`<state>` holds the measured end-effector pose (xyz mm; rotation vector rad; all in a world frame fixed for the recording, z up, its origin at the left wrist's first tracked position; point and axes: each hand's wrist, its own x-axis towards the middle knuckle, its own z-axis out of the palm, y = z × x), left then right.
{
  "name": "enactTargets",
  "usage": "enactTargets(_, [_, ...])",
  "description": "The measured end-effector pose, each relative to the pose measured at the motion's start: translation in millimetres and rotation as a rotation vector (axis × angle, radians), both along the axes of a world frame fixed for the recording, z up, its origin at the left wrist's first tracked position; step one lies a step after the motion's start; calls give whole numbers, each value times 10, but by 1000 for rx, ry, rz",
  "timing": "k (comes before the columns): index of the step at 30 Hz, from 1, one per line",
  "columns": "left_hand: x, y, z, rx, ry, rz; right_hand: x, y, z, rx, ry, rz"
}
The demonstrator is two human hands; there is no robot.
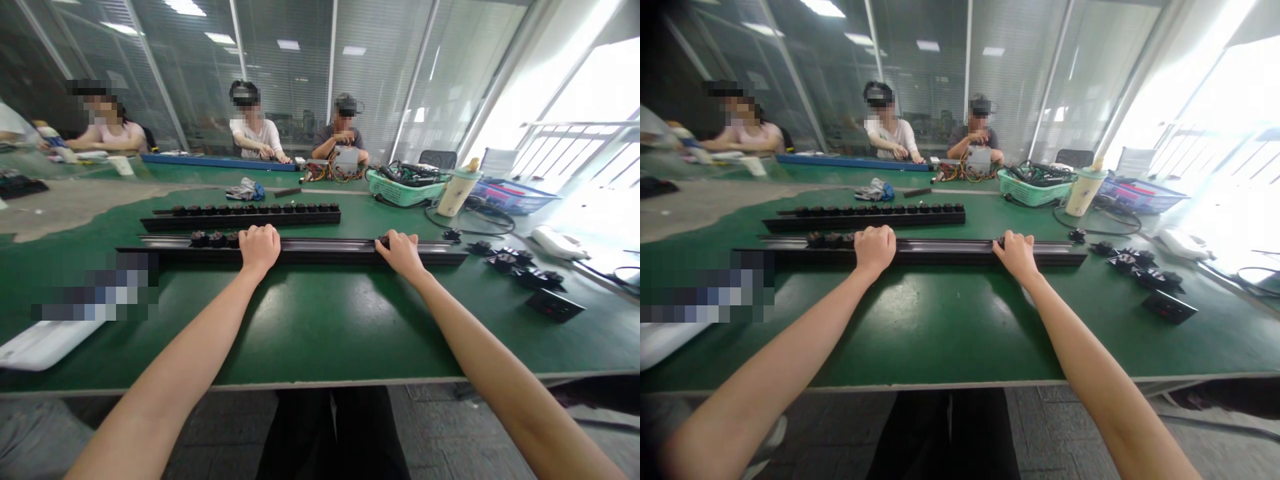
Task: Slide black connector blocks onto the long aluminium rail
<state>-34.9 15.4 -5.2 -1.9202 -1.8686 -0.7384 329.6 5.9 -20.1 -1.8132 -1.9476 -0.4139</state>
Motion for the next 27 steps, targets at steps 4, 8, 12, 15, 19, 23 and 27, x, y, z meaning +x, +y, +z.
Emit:
enactTargets(4, [4, -7, 16, -3, -1, 3, 0, -6, 9, -8, -2, 13])
enactTargets(8, [-11, -5, 20, -8, 27, 1, -12, -29, 29, -35, 9, 13])
enactTargets(12, [-33, 3, 17, -8, 41, 3, -15, -46, 43, -59, 5, 23])
enactTargets(15, [-29, -4, 25, -8, 44, 0, -8, -42, 45, -57, 2, 28])
enactTargets(19, [2, -22, 48, -31, 41, 10, 8, -20, 41, -73, -3, 21])
enactTargets(23, [22, -25, 56, -42, 47, 30, 43, 4, 34, -89, 2, 16])
enactTargets(27, [36, -27, 53, -46, 54, 36, 91, 14, 26, -91, 8, 13])
